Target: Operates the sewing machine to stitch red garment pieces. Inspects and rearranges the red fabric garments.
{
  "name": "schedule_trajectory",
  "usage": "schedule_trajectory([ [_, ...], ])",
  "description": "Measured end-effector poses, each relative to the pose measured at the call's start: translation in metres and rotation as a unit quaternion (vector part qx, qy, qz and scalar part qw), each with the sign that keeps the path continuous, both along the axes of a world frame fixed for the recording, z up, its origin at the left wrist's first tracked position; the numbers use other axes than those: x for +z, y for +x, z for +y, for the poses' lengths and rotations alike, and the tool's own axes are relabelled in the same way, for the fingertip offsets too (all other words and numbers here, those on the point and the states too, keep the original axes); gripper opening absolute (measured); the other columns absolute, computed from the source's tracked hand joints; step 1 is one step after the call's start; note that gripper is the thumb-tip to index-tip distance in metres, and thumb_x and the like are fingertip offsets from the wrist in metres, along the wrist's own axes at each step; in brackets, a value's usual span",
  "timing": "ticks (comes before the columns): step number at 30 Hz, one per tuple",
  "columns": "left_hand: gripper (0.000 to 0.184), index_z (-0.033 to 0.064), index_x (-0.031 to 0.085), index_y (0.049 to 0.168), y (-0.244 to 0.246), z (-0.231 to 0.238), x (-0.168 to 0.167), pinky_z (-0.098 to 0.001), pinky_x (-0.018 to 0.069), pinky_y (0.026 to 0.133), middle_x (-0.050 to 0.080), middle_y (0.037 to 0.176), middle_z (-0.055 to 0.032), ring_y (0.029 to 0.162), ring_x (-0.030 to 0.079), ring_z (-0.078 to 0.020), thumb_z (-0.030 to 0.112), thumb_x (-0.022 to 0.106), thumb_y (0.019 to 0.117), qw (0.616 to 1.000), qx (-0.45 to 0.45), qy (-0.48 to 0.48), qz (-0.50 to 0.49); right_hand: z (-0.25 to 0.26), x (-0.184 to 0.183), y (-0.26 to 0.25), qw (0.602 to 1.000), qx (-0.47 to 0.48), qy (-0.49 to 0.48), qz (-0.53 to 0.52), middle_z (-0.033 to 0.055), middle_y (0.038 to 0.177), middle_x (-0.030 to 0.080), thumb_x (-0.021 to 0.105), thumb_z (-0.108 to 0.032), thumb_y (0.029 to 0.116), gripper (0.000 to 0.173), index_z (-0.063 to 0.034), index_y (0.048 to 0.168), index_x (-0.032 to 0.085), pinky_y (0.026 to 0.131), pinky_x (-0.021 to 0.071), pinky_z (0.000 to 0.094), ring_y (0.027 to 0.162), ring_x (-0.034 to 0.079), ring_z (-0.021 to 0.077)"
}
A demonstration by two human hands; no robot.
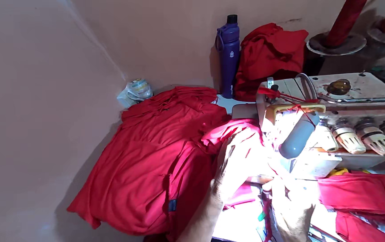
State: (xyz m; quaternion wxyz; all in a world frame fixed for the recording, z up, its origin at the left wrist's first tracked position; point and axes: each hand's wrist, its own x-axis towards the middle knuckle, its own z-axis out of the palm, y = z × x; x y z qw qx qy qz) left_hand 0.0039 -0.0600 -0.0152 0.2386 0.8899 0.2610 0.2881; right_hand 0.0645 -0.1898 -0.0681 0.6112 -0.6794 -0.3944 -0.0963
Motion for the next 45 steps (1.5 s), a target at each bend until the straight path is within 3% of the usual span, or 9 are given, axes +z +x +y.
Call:
schedule_trajectory([
  [6,0.035,0.0109,0.071,0.13,0.005,0.018,-0.012,-0.0446,0.0387,0.117,0.062,0.141,-0.0112,0.139,0.051,-0.0265,0.019,0.066,0.0959,0.999,-0.023,0.038,0.001,-0.002,0.0,-0.001,1.0,0.004,-0.004,0.012,0.004,0.066,0.066,0.058,-0.011,0.0908,0.024,0.0096,0.09,0.071,0.061,0.0484,0.0077,0.06,0.059,-0.0066],
  [13,0.036,0.0058,0.065,0.135,0.008,0.04,-0.001,-0.0504,0.0448,0.108,0.057,0.142,-0.0189,0.13,0.054,-0.0342,0.015,0.063,0.1001,0.989,0.054,-0.109,-0.084,-0.006,-0.001,-0.017,0.997,0.033,0.06,0.036,0.0009,0.07,0.068,0.057,-0.006,0.0956,0.022,0.0122,0.097,0.069,0.059,0.0533,0.0087,0.06,0.062,-0.0084],
  [17,0.029,0.0033,0.069,0.125,-0.036,0.021,-0.024,-0.0334,0.0529,0.093,0.07,0.119,-0.0103,0.107,0.065,-0.0144,0.011,0.059,0.0992,0.929,0.125,-0.25,-0.243,-0.014,-0.004,-0.032,0.982,0.135,0.045,0.127,0.0024,0.085,0.073,0.054,-0.005,0.0983,0.022,0.0104,0.105,0.07,0.066,0.0576,0.0122,0.069,0.066,-0.0049],
  [20,0.026,-0.0059,0.066,0.12,-0.075,-0.023,-0.036,-0.0281,0.0529,0.096,0.069,0.116,-0.0117,0.107,0.065,-0.0101,0.006,0.052,0.1016,0.87,0.155,-0.316,-0.344,-0.006,0.001,-0.037,0.916,0.261,0.019,0.303,-0.0021,0.091,0.074,0.049,-0.006,0.1035,0.024,0.0044,0.116,0.066,0.073,0.0609,0.0184,0.079,0.071,0.0016],
  [24,0.027,-0.0053,0.064,0.122,-0.094,-0.051,-0.042,-0.0272,0.0557,0.092,0.069,0.114,-0.0094,0.104,0.066,-0.0096,0.006,0.052,0.1007,0.85,0.155,-0.35,-0.362,0.013,0.012,-0.046,0.889,0.233,0.035,0.392,-0.0127,0.065,0.061,0.053,-0.003,0.0991,0.018,-0.0095,0.088,0.066,0.054,0.0489,0.0128,0.056,0.056,-0.0055],
  [30,0.025,-0.0068,0.066,0.114,-0.097,-0.041,-0.044,-0.0169,0.055,0.073,0.069,0.108,-0.0116,0.084,0.066,-0.004,0.005,0.061,0.0922,0.932,0.184,-0.124,-0.286,0.014,0.015,-0.045,0.891,0.203,0.064,0.4,-0.0092,0.068,0.067,0.058,0.0,0.0936,0.011,-0.0067,0.093,0.066,0.053,0.0519,0.0135,0.057,0.062,-0.0033],
  [33,0.019,0.0004,0.073,0.103,-0.091,-0.039,-0.042,-0.0283,0.0496,0.09,0.068,0.108,-0.0155,0.103,0.063,-0.0182,0.009,0.067,0.0871,0.943,0.203,0.076,-0.252,0.013,0.014,-0.042,0.886,0.218,0.073,0.402,-0.0081,0.069,0.069,0.057,0.002,0.0931,0.012,-0.0056,0.093,0.067,0.054,0.0524,0.0139,0.059,0.063,-0.0025],
  [38,0.019,-0.0009,0.079,0.097,-0.078,-0.043,-0.036,-0.0204,0.0525,0.095,0.075,0.102,-0.0129,0.102,0.07,-0.013,0.014,0.071,0.0877,0.966,0.027,0.047,-0.252,0.009,0.014,-0.042,0.872,0.262,0.101,0.402,-0.0127,0.063,0.063,0.051,-0.003,0.0991,0.029,-0.0162,0.081,0.07,0.052,0.0486,0.0116,0.054,0.057,-0.0057],
  [45,0.014,-0.0049,0.074,0.086,-0.069,-0.04,-0.028,-0.017,0.0542,0.086,0.073,0.089,-0.011,0.09,0.069,-0.0069,0.002,0.063,0.089,0.963,0.006,-0.006,-0.269,-0.005,0.008,-0.032,0.906,0.254,0.075,0.331,-0.0129,0.074,0.067,0.05,-0.004,0.1003,0.024,-0.0128,0.089,0.07,0.063,0.0544,0.0139,0.067,0.063,-0.0044],
])
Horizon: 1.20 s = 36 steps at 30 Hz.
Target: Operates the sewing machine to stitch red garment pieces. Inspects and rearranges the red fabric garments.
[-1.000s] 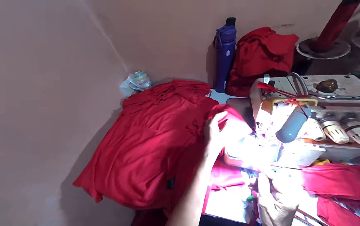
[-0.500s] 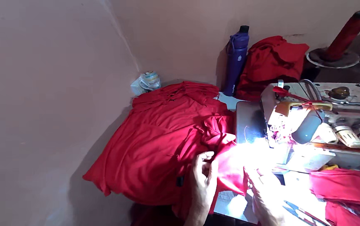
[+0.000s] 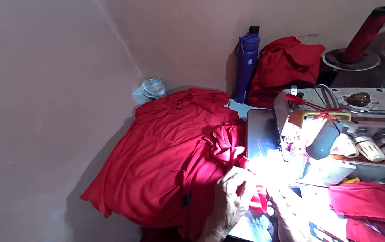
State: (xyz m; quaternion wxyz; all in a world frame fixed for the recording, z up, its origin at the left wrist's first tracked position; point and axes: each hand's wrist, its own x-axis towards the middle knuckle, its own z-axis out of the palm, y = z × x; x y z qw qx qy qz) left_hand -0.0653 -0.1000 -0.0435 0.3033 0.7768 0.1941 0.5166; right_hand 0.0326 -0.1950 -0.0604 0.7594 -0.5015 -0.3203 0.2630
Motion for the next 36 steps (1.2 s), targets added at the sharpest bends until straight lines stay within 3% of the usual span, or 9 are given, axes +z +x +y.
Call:
schedule_trajectory([
  [3,0.025,-0.0081,0.069,0.096,0.009,0.007,0.014,-0.0183,0.0513,0.077,0.069,0.084,-0.0103,0.08,0.065,-0.0044,0.004,0.047,0.0984,0.994,0.088,-0.054,0.031,-0.007,-0.007,0.01,0.995,-0.068,-0.049,-0.062,-0.011,0.075,0.066,0.053,-0.006,0.0962,0.017,-0.0049,0.093,0.069,0.06,0.0546,0.0142,0.064,0.062,-0.005],
  [5,0.026,-0.0068,0.071,0.104,0.02,0.02,0.016,-0.0236,0.0529,0.075,0.071,0.085,-0.0119,0.077,0.066,-0.0089,0.006,0.049,0.1014,0.984,0.134,-0.075,0.088,-0.007,-0.01,0.017,0.98,-0.128,-0.09,-0.126,-0.0069,0.071,0.065,0.058,-0.007,0.0918,0.015,0.0009,0.088,0.07,0.057,0.0531,0.0112,0.059,0.06,-0.0077],
  [9,0.027,-0.002,0.072,0.089,0.033,0.043,0.006,-0.0356,0.0512,0.072,0.067,0.075,-0.0098,0.071,0.064,-0.0143,0.018,0.059,0.101,0.967,0.164,-0.104,0.164,-0.004,-0.014,0.021,0.957,-0.15,-0.108,-0.225,0.0012,0.072,0.068,0.063,-0.013,0.0904,0.021,0.0034,0.093,0.075,0.058,0.0503,0.0127,0.06,0.058,-0.0057],
  [13,0.02,-0.0041,0.07,0.108,0.027,0.027,0.002,-0.0318,0.0547,0.078,0.071,0.096,-0.0157,0.085,0.067,-0.0167,0.01,0.061,0.0972,0.975,0.192,-0.014,0.113,-0.021,-0.015,0.027,0.953,-0.118,-0.123,-0.251,0.0006,0.076,0.072,0.059,-0.015,0.0953,0.02,-0.0039,0.092,0.076,0.063,0.0544,0.0198,0.068,0.066,0.001],
  [15,0.022,-0.006,0.07,0.108,0.027,0.01,0.007,-0.0285,0.0516,0.083,0.069,0.104,-0.0207,0.096,0.065,-0.0204,0.011,0.063,0.0947,0.97,0.218,0.075,0.077,-0.041,-0.012,0.03,0.944,-0.122,-0.131,-0.275,0.0018,0.082,0.075,0.061,-0.016,0.0955,0.02,-0.005,0.097,0.077,0.069,0.056,0.0193,0.074,0.069,0.0017],
  [18,0.016,-0.0045,0.072,0.091,0.041,-0.033,0.014,-0.0215,0.0504,0.089,0.07,0.094,-0.018,0.097,0.066,-0.015,0.01,0.065,0.0912,0.983,0.127,0.126,0.049,-0.081,-0.009,0.027,0.936,-0.105,-0.152,-0.299,0.0016,0.077,0.072,0.063,-0.017,0.093,0.018,-0.0061,0.093,0.078,0.066,0.0524,0.0181,0.07,0.066,0.0025],
  [24,0.015,0.0093,0.077,0.099,0.112,-0.102,-0.012,-0.0284,0.0542,0.077,0.072,0.093,-0.0059,0.087,0.068,-0.0177,0.014,0.063,0.0965,0.949,-0.211,0.156,0.174,-0.157,-0.016,0.016,0.944,0.05,-0.219,-0.243,0.014,0.088,0.076,0.064,-0.006,0.0947,0.016,0.0033,0.096,0.077,0.076,0.0596,0.0385,0.079,0.074,0.0204],
  [30,0.01,0.0056,0.076,0.09,0.165,-0.125,-0.038,-0.0425,0.0545,0.076,0.07,0.107,-0.0147,0.098,0.068,-0.0317,0.005,0.066,0.0896,0.892,-0.2,0.263,0.307,-0.183,-0.034,0.009,0.943,0.072,-0.257,-0.199,0.0201,0.091,0.076,0.06,-0.008,0.0974,0.022,0.0067,0.097,0.076,0.08,0.0574,0.0441,0.083,0.074,0.0287],
  [36,0.005,0.0081,0.075,0.084,0.164,-0.128,-0.042,-0.0403,0.0514,0.074,0.069,0.095,-0.011,0.091,0.067,-0.0291,0.005,0.071,0.0843,0.921,-0.182,0.245,0.24,-0.186,-0.038,0.016,0.939,0.051,-0.28,-0.195,0.019,0.092,0.076,0.061,-0.009,0.0966,0.021,0.0058,0.097,0.076,0.081,0.0568,0.0458,0.084,0.074,0.0289],
])
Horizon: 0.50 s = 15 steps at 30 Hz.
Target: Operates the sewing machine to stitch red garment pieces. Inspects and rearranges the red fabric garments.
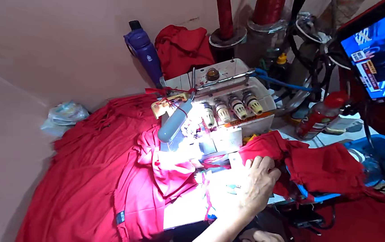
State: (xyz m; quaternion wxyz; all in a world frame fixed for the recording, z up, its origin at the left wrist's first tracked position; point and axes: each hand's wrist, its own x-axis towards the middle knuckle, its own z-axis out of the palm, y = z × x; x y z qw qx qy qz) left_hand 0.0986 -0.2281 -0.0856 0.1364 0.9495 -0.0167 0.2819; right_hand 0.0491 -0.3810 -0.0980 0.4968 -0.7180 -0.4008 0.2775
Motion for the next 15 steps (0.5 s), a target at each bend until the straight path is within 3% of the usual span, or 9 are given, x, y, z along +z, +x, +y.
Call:
schedule_trajectory([
  [3,0.007,0.0076,0.074,0.083,-0.002,0.002,-0.003,-0.0392,0.0518,0.076,0.07,0.092,-0.0094,0.089,0.067,-0.0268,0.005,0.069,0.0863,1.0,-0.007,-0.006,-0.018,0.001,-0.002,0.004,0.999,-0.014,0.012,-0.029,0.0171,0.086,0.076,0.063,-0.005,0.0935,0.016,0.0047,0.094,0.076,0.075,0.0577,0.0439,0.078,0.073,0.0267],
  [5,0.007,0.0066,0.07,0.081,-0.006,0.002,0.002,-0.039,0.0509,0.076,0.069,0.083,-0.0081,0.082,0.067,-0.0248,0.007,0.067,0.0871,0.999,-0.016,-0.036,-0.022,0.001,-0.001,0.006,0.999,-0.021,0.013,-0.023,0.017,0.088,0.076,0.063,-0.005,0.0944,0.017,0.0046,0.097,0.076,0.077,0.0584,0.0425,0.079,0.074,0.0257],
  [7,0.006,0.004,0.067,0.081,-0.018,0.001,0.02,-0.0397,0.0499,0.079,0.067,0.076,-0.0087,0.077,0.067,-0.0226,0.009,0.066,0.085,0.991,-0.021,-0.134,0.008,0.001,0.001,0.006,0.999,-0.029,0.015,-0.008,0.0177,0.088,0.076,0.063,-0.005,0.095,0.018,0.0055,0.1,0.076,0.077,0.0592,0.0422,0.077,0.074,0.0256],
  [9,0.008,0.0016,0.064,0.085,-0.037,0.009,0.037,-0.0318,0.0504,0.072,0.065,0.075,-0.008,0.073,0.064,-0.0159,0.009,0.061,0.0867,0.968,-0.022,-0.248,0.03,-0.001,0.004,0.007,0.999,-0.038,0.029,0.008,0.0175,0.086,0.075,0.062,-0.005,0.0956,0.018,0.0066,0.101,0.075,0.075,0.0592,0.0374,0.075,0.072,0.0219],
  [12,0.007,0.002,0.057,0.088,-0.069,0.029,0.053,-0.0215,0.0466,0.066,0.059,0.08,-0.0015,0.073,0.057,-0.0037,0.006,0.051,0.0902,0.897,-0.026,-0.437,0.054,-0.004,0.008,0.013,0.995,-0.056,0.075,0.026,0.0134,0.084,0.074,0.062,-0.005,0.0963,0.018,0.0086,0.1,0.073,0.075,0.0586,0.0271,0.075,0.071,0.0107],
  [15,0.013,0.0159,0.052,0.085,-0.102,0.044,0.055,-0.0151,0.0473,0.068,0.056,0.079,0.0133,0.075,0.055,0.0065,0.004,0.05,0.0883,0.795,-0.029,-0.606,0.01,0.004,0.017,0.018,0.99,-0.078,0.12,0.014,0.0087,0.09,0.075,0.059,-0.007,0.0982,0.02,0.0088,0.099,0.072,0.082,0.0573,0.0199,0.083,0.07,0.0011],
])
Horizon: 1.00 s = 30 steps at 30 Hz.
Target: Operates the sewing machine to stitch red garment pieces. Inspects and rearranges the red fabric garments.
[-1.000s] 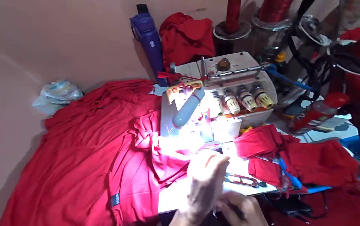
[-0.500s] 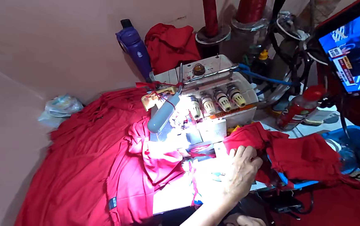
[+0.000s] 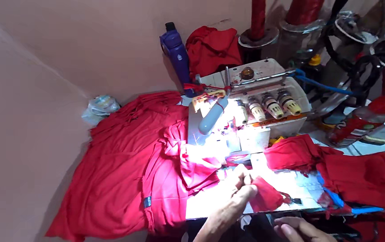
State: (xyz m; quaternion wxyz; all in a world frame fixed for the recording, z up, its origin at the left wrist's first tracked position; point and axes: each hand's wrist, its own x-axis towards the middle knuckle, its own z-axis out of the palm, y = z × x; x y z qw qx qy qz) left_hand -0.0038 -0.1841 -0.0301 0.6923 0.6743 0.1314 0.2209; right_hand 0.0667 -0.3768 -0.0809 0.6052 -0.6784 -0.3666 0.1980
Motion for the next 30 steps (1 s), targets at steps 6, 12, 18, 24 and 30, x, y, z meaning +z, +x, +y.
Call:
schedule_trajectory([
  [6,0.016,0.0228,0.058,0.082,-0.058,0.001,-0.021,-0.0087,0.0454,0.066,0.056,0.084,0.0179,0.077,0.054,0.0108,0.012,0.064,0.0921,0.992,0.054,-0.059,-0.094,0.043,0.008,-0.009,0.997,0.021,0.055,-0.051,0.0069,0.106,0.072,0.055,-0.025,0.105,0.035,0.006,0.105,0.071,0.093,0.051,0.0157,0.103,0.063,-0.0028],
  [12,0.009,0.0052,0.054,0.092,-0.089,-0.02,-0.034,-0.0125,0.0496,0.08,0.06,0.09,0.0064,0.087,0.057,0.0076,0.004,0.063,0.0919,0.986,0.146,0.049,-0.066,0.084,0.011,-0.037,0.991,-0.009,0.115,0.067,-0.0082,0.09,0.072,0.072,-0.008,0.0871,0.007,-0.006,0.093,0.072,0.077,0.0585,0.017,0.083,0.068,-0.0027],
  [18,0.019,0.0251,0.069,0.098,-0.112,0.013,-0.053,-0.0183,0.0533,0.085,0.069,0.097,0.0131,0.095,0.064,0.0019,0.036,0.055,0.1029,0.952,0.27,0.046,-0.138,0.097,0.038,-0.044,0.987,0.119,0.082,0.071,-0.0082,0.084,0.072,0.059,0.002,0.0947,0.011,-0.0031,0.096,0.068,0.073,0.0577,0.016,0.077,0.067,-0.0046],
  [24,0.041,0.0189,0.065,0.106,-0.12,0.022,-0.025,-0.0155,0.0476,0.093,0.065,0.102,0.0185,0.101,0.058,0.0102,0.053,0.043,0.1041,0.994,0.056,-0.067,-0.06,0.112,0.071,-0.047,0.949,0.287,0.022,-0.126,0.0143,0.079,0.071,0.062,-0.007,0.0971,0.019,0.0079,0.091,0.072,0.07,0.0519,0.0185,0.071,0.064,0.0059],
  [30,0.02,0.0331,0.073,0.103,-0.136,0.014,-0.024,-0.0136,0.0515,0.089,0.073,0.101,0.0207,0.097,0.065,0.0103,0.037,0.053,0.1039,0.968,0.044,-0.226,-0.098,0.114,0.078,-0.035,0.937,0.339,0.042,-0.078,0.0113,0.076,0.069,0.061,-0.006,0.0983,0.019,0.0099,0.095,0.07,0.067,0.047,0.0132,0.069,0.059,-0.0009],
])
